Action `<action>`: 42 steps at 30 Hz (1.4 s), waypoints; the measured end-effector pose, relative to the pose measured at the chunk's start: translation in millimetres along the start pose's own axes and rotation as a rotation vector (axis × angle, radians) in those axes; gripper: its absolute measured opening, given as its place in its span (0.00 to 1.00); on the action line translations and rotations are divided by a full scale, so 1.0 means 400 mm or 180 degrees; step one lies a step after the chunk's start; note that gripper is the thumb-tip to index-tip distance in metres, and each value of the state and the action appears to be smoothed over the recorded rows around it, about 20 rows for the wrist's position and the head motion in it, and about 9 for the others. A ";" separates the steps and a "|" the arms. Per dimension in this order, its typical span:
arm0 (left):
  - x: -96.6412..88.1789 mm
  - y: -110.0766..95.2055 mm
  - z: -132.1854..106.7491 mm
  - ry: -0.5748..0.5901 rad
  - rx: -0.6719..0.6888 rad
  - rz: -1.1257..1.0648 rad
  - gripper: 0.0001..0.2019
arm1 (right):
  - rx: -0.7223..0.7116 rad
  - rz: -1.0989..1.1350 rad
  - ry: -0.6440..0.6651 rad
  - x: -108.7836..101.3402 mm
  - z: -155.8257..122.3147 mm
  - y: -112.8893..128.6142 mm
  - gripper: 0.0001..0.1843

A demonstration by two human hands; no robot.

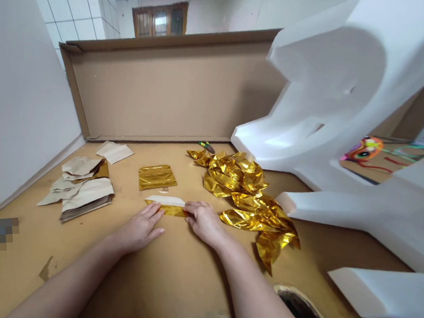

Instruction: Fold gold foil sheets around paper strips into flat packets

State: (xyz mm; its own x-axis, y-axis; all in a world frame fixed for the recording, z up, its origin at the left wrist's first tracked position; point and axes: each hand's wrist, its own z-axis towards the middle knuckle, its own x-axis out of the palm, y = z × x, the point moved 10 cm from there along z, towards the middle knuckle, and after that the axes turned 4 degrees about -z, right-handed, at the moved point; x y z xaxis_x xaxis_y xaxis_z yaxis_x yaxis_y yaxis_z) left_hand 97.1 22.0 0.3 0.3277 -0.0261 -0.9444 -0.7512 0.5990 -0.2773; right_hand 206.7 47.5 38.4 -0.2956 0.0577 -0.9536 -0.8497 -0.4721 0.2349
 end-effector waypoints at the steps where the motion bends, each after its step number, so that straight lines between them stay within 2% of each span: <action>1: 0.000 0.000 0.000 -0.0021 0.0016 0.0012 0.26 | 0.0002 0.0017 -0.0030 0.000 0.000 -0.006 0.17; 10: -0.002 -0.002 0.000 -0.0004 0.0013 0.0060 0.26 | -0.0167 0.0095 -0.0145 0.005 0.004 -0.003 0.16; 15: -0.006 -0.005 -0.001 -0.0039 0.0067 0.0048 0.25 | -0.0117 0.0182 -0.0215 -0.006 0.000 0.000 0.17; 22: -0.004 -0.017 -0.005 0.0061 0.0148 0.0008 0.26 | -0.0208 0.0401 -0.0280 -0.026 -0.006 0.034 0.15; 31: 0.004 -0.033 -0.010 0.0385 0.0238 0.0082 0.28 | 0.0071 0.0380 -0.0153 0.007 0.002 -0.003 0.12; 38: 0.005 -0.032 -0.010 0.0331 0.0275 0.0054 0.30 | 0.0506 -0.0002 -0.0285 0.011 0.008 -0.030 0.14; 42: 0.013 -0.028 -0.010 0.0369 0.0239 0.0081 0.30 | 0.0598 -0.0110 -0.0366 0.013 0.012 -0.032 0.14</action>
State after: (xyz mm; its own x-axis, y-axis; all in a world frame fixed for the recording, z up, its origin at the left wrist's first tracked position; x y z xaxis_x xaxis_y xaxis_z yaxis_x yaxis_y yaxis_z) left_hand 105.0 11.9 -2.0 0.2376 -0.0998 -0.9662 -0.7120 0.6587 -0.2431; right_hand 214.0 57.9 31.2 -0.3038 0.1761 -0.9363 -0.9234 -0.2964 0.2438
